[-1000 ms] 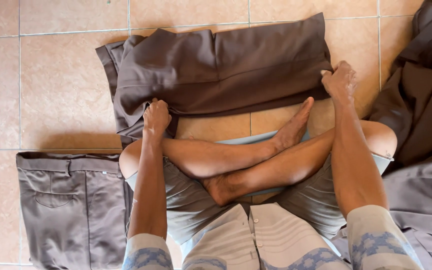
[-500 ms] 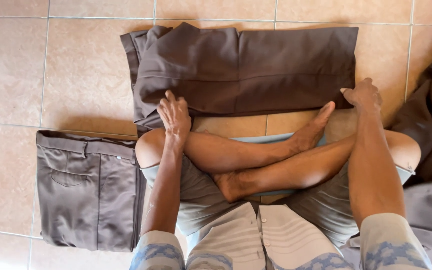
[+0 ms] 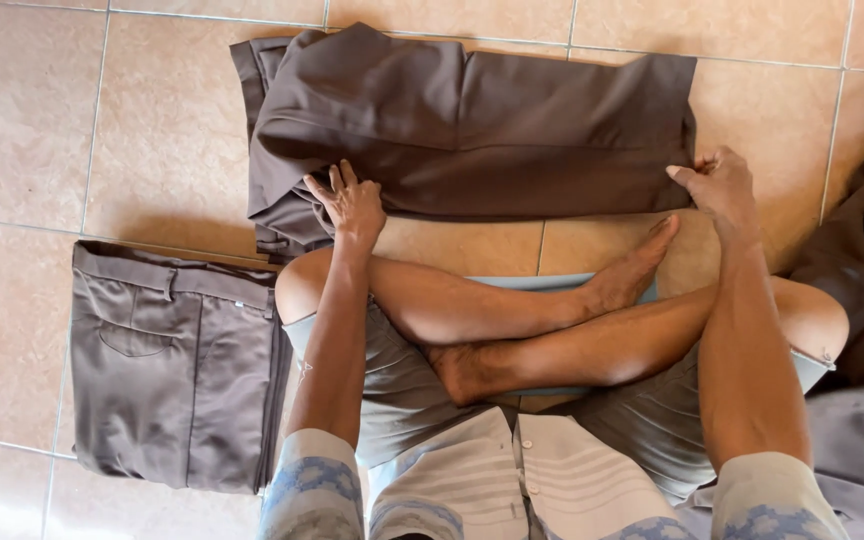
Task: Folding brown trousers into neat rectangular stacks while sitting on the floor.
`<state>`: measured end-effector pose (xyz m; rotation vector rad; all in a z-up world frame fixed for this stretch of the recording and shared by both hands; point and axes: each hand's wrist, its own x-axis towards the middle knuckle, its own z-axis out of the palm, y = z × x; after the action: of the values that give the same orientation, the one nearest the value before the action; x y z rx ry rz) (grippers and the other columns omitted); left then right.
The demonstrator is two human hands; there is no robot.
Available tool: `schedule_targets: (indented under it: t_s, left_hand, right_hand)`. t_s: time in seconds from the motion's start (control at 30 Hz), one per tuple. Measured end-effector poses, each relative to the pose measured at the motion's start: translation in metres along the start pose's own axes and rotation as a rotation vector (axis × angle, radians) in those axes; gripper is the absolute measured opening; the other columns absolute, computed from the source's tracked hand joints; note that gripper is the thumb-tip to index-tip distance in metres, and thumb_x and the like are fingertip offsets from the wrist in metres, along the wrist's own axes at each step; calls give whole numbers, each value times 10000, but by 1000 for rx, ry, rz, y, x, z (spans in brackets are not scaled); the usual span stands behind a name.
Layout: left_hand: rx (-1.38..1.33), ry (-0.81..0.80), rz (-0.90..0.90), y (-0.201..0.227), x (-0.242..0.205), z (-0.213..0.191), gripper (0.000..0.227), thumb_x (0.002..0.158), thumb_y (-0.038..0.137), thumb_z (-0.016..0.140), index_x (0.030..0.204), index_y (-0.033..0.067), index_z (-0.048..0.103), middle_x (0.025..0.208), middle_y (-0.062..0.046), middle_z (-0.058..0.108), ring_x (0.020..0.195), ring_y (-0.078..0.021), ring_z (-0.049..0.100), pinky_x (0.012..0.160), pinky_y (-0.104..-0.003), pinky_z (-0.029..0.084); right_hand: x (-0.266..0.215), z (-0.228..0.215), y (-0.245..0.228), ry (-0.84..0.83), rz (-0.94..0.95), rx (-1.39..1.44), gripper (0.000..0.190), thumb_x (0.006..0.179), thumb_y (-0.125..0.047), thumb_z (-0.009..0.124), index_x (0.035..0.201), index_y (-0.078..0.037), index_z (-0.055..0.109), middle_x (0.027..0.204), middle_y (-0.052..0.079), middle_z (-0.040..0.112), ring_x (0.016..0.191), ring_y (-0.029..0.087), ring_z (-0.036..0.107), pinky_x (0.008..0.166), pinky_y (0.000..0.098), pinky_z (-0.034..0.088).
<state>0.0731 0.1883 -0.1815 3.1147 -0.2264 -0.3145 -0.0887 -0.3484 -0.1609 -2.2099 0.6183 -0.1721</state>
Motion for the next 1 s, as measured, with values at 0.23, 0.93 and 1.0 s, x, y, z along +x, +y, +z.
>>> schedule_targets:
  t_s: [0.23, 0.93, 1.0]
  left_hand:
    - [139, 606, 312, 23, -49, -23, 79, 785, 98, 691, 799, 22, 675, 1121, -250, 516, 936, -362, 512, 892, -560, 400]
    - [-19, 356, 655, 44, -31, 19, 175, 718, 115, 637, 884, 154, 596, 825, -39, 600, 770, -260, 667, 842, -428, 464]
    - [88, 185, 596, 45, -25, 39, 308, 740, 95, 685, 1027, 136, 581, 919, -59, 592, 821, -290, 689, 823, -444, 479]
  right_hand:
    - [6, 9, 3, -122, 272, -154, 327, 964, -198, 806, 954, 78, 631, 812, 168, 632, 621, 265, 596, 558, 365, 518]
    - [12, 17, 15, -90, 351, -297, 530, 907, -331, 661, 1231, 88, 655, 1115, 366, 662, 1091, 529, 639, 838, 622, 534]
    - [8, 18, 3, -120, 376, -289, 629, 955, -405, 653, 1333, 95, 596, 1235, 391, 627, 1201, 543, 589, 958, 636, 493]
